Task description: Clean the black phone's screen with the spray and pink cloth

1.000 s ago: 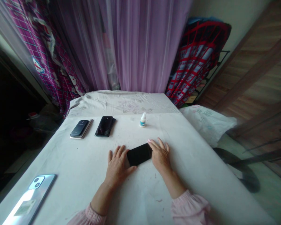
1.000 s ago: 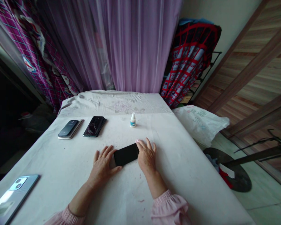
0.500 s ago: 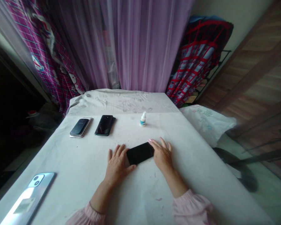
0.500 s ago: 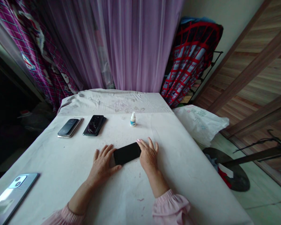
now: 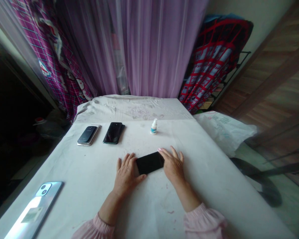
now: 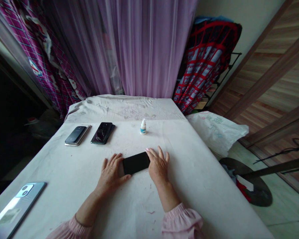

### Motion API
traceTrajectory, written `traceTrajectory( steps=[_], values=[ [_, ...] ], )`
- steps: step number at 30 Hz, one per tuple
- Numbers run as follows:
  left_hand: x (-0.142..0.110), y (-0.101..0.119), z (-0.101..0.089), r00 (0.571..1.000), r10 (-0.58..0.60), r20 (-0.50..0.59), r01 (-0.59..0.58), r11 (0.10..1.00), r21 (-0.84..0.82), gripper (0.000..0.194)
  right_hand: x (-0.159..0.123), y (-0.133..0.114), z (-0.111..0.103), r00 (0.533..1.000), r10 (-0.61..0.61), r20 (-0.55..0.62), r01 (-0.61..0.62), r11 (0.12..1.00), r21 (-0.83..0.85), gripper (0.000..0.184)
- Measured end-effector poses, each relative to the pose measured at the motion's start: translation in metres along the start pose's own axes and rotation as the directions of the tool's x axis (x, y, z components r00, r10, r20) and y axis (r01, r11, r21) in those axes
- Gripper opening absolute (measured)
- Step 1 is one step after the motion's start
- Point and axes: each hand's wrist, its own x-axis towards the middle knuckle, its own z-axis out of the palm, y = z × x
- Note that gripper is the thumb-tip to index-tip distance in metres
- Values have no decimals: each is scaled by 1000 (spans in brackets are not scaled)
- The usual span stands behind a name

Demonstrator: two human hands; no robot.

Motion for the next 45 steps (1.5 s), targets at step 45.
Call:
traceTrajectory(
  steps=[45],
  values=[
    [2, 3, -4, 1000, 2, -10, -2, 1000, -2, 63, 17, -26, 2, 989, -149, 22, 148, 987, 61, 39]
  ],
)
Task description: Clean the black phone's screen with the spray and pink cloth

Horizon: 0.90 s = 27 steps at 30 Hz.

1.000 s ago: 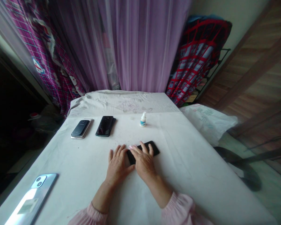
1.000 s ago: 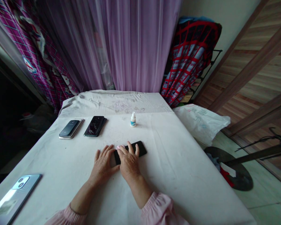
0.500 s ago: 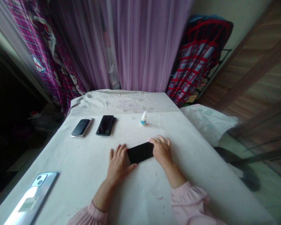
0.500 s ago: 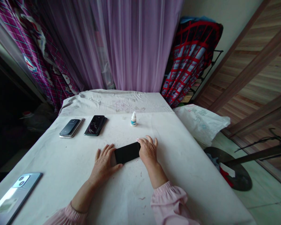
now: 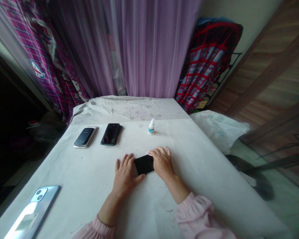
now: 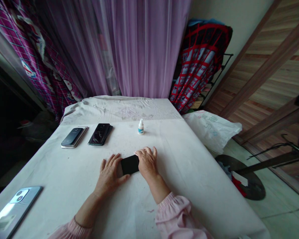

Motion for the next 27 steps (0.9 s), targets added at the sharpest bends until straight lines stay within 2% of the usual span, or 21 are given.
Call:
traceTrajectory(
  steps=[6, 14, 17, 21, 24, 27],
  values=[
    [0, 2, -2, 1000, -2, 3, 2, 1000, -10, 62, -1, 32, -9, 989, 142, -47, -145, 988, -49, 44],
    [0, 1, 1, 1000, 30, 1, -30, 999, 35, 69, -18, 13, 0, 998, 64, -21, -65, 995, -74, 49],
    [1, 0, 1, 999, 38, 20, -39, 998, 47, 72, -21, 19, -3, 996, 84, -1, -84, 993, -87, 52],
    [2, 1, 0, 999, 28, 31, -30, 998, 49, 72, -24, 31, -8, 986, 167, -19, -168, 981, -100, 55],
    [2, 1, -1, 999, 33, 39, -34, 999, 37, 70, -29, 26, -8, 982, 186, -24, -188, 974, -123, 55],
    [2, 1, -1, 999, 23, 39, -24, 999, 25, 68, -37, 14, -6, 992, 128, -2, -127, 983, -132, 54]
  ],
)
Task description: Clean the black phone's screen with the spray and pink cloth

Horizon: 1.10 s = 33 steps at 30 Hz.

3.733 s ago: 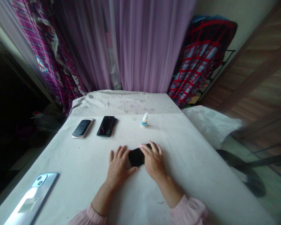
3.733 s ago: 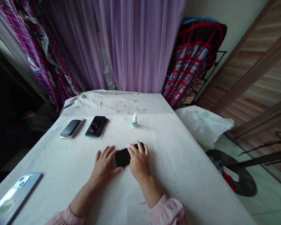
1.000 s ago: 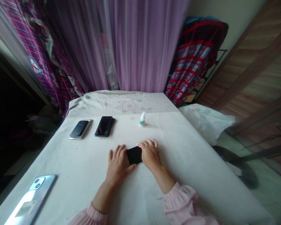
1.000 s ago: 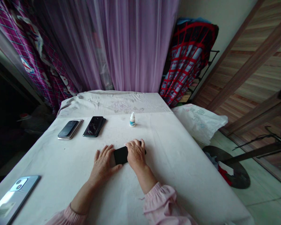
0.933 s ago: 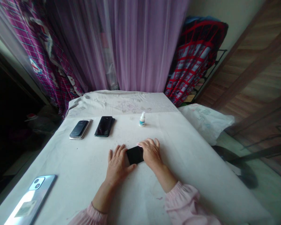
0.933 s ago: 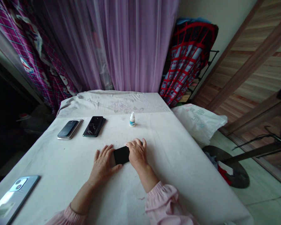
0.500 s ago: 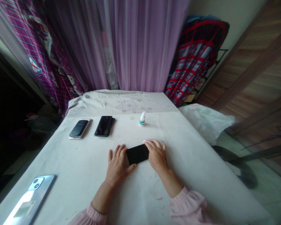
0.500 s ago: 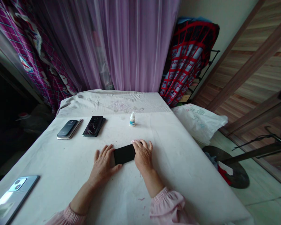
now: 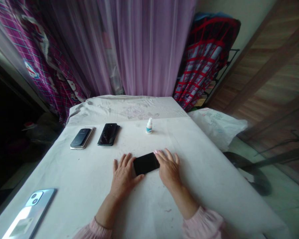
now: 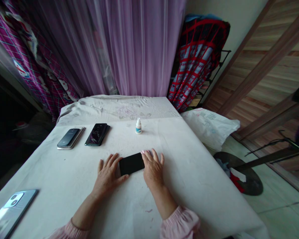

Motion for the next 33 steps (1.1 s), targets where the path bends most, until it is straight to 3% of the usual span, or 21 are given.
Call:
traceTrajectory(
  steps=[4, 13, 22, 30, 33],
  values=[
    [0, 0, -1, 1000, 2, -4, -2, 1000, -10, 67, -8, -4, 1, 998, -57, -5, 58, 998, 25, 55],
    [1, 2, -2, 1000, -10, 11, 10, 1000, -7, 67, 5, 14, -4, 996, 90, -4, -90, 996, 19, 58],
    [1, 0, 0, 1000, -1, 29, 2, 1000, -14, 67, -36, 25, 0, 996, 67, -55, -64, 997, 50, 58],
    [4, 0, -1, 999, 26, 40, -25, 1000, -13, 68, 14, 17, -1, 998, 65, -14, -64, 995, 79, 56],
    [3, 1, -1, 999, 14, 36, -13, 1000, -3, 68, 17, 18, 1, 998, 57, -29, -54, 995, 83, 57]
  ],
)
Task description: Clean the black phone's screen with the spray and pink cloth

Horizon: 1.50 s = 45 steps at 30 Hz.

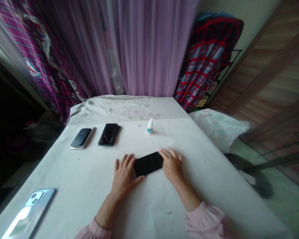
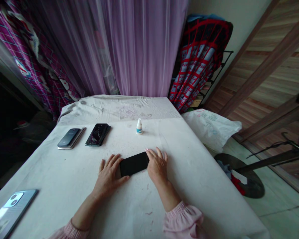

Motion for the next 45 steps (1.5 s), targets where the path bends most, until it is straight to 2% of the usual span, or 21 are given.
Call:
traceTrajectory(
  steps=[8, 10, 13, 16, 18, 20, 25, 28, 32, 37, 42, 45],
  values=[
    [-1, 1, 0, 1000, 5, -9, -5, 1000, -14, 67, -54, 22, 5, 992, -62, -107, 52, 994, -96, 60],
    [0, 2, -2, 1000, 0, 11, 0, 1000, -18, 68, -50, 22, 5, 993, -57, -101, 47, 994, -101, 60],
    [1, 2, -3, 1000, -4, 31, 4, 1000, -20, 68, -27, 15, 5, 997, -44, -60, 39, 996, -77, 59],
    [1, 1, -2, 1000, 7, 13, -7, 1000, -21, 67, -4, 7, 5, 1000, -15, -17, 15, 999, -44, 60],
    [1, 1, -1, 1000, 8, -7, -8, 1000, -19, 66, 0, 5, 6, 1000, -2, -13, 1, 999, -44, 60],
    [0, 2, 0, 1000, 0, -15, -1, 1000, -13, 66, -7, 7, 7, 999, -9, -41, 7, 998, -56, 60],
    [-1, 2, 1, 1000, -4, -16, 4, 1000, -8, 66, -48, 23, 10, 986, -72, -149, 64, 996, -56, 58],
    [-1, 2, 0, 1000, 3, -21, -3, 1000, -10, 66, -61, 26, 10, 981, -83, -173, 71, 995, -72, 60],
    [0, 4, -2, 1000, -5, -17, 5, 1000, -10, 65, -63, 14, 8, 981, -130, -142, 111, 984, -137, 62],
    [1, 5, -3, 1000, -20, -3, 20, 1000, -12, 67, -64, 2, 5, 977, -199, -72, 189, 973, -132, 62],
    [0, 3, -2, 1000, -9, -14, 9, 1000, -27, 66, -61, 15, 1, 991, -101, -92, 92, 991, -97, 64],
    [-1, 3, -1, 1000, -1, -15, 1, 1000, -30, 66, -57, 14, -1, 995, -57, -76, 51, 995, -86, 64]
  ],
)
